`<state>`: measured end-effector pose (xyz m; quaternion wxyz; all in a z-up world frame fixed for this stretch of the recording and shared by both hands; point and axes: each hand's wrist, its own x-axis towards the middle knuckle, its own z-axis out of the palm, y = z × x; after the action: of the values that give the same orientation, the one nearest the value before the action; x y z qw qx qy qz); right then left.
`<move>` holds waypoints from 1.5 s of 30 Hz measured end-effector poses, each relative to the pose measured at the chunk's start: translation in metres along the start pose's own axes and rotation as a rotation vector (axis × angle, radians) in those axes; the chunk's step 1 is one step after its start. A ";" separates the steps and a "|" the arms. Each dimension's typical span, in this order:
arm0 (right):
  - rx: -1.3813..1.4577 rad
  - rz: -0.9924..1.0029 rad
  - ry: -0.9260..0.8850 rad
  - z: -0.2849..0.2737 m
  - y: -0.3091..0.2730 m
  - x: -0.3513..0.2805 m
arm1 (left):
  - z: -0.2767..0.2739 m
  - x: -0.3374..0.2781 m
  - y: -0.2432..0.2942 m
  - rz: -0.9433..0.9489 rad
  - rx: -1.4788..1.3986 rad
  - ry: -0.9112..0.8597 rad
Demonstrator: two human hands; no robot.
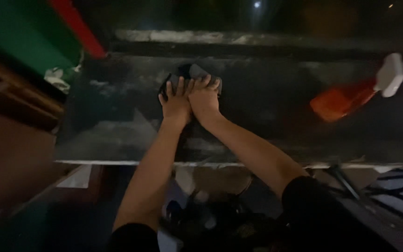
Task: Cleaning a counter surface using a spray bottle and a cloth.
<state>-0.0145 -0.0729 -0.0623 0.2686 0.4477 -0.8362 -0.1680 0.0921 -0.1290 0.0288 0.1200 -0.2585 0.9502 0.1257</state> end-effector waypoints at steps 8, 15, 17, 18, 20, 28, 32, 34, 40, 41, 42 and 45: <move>0.263 -0.151 -0.463 -0.169 -0.096 -0.080 | 0.022 -0.130 -0.113 0.139 0.051 -0.185; 0.434 -0.247 -0.342 -0.184 -0.197 0.024 | 0.029 -0.090 -0.262 0.037 0.151 0.074; 0.407 -0.191 -0.138 -0.164 -0.238 0.074 | 0.001 -0.075 -0.285 -0.036 0.161 0.061; 0.377 -0.128 0.059 -0.153 -0.257 0.099 | -0.013 -0.065 -0.294 -0.100 0.170 0.045; 0.251 -0.139 -0.067 -0.174 -0.250 0.100 | -0.032 -0.071 -0.286 -0.122 0.121 -0.033; 0.256 -0.278 -0.632 -0.227 -0.151 -0.040 | 0.031 -0.133 -0.184 0.043 0.232 -0.145; 0.212 -0.201 -0.677 -0.209 -0.106 -0.077 | 0.015 -0.139 -0.116 0.102 0.196 -0.303; 0.224 -0.143 -0.630 -0.193 -0.081 -0.057 | 0.023 -0.094 -0.105 0.127 0.227 -0.265; 0.083 0.184 -0.417 -0.086 -0.019 0.003 | 0.001 0.036 -0.038 0.169 0.270 -0.038; 0.122 0.250 -0.352 -0.065 -0.017 0.001 | -0.005 0.033 -0.023 0.172 0.317 -0.048; 0.158 0.317 -0.284 -0.042 -0.016 -0.001 | -0.011 0.030 -0.010 0.174 0.364 -0.056; 0.059 0.220 -0.360 -0.086 0.009 -0.064 | 0.041 0.012 0.008 0.216 0.389 0.039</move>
<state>0.0597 -0.0179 -0.0081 0.1185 0.3242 -0.9190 -0.1904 0.0851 -0.1156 -0.0121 0.1350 -0.1296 0.9809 -0.0530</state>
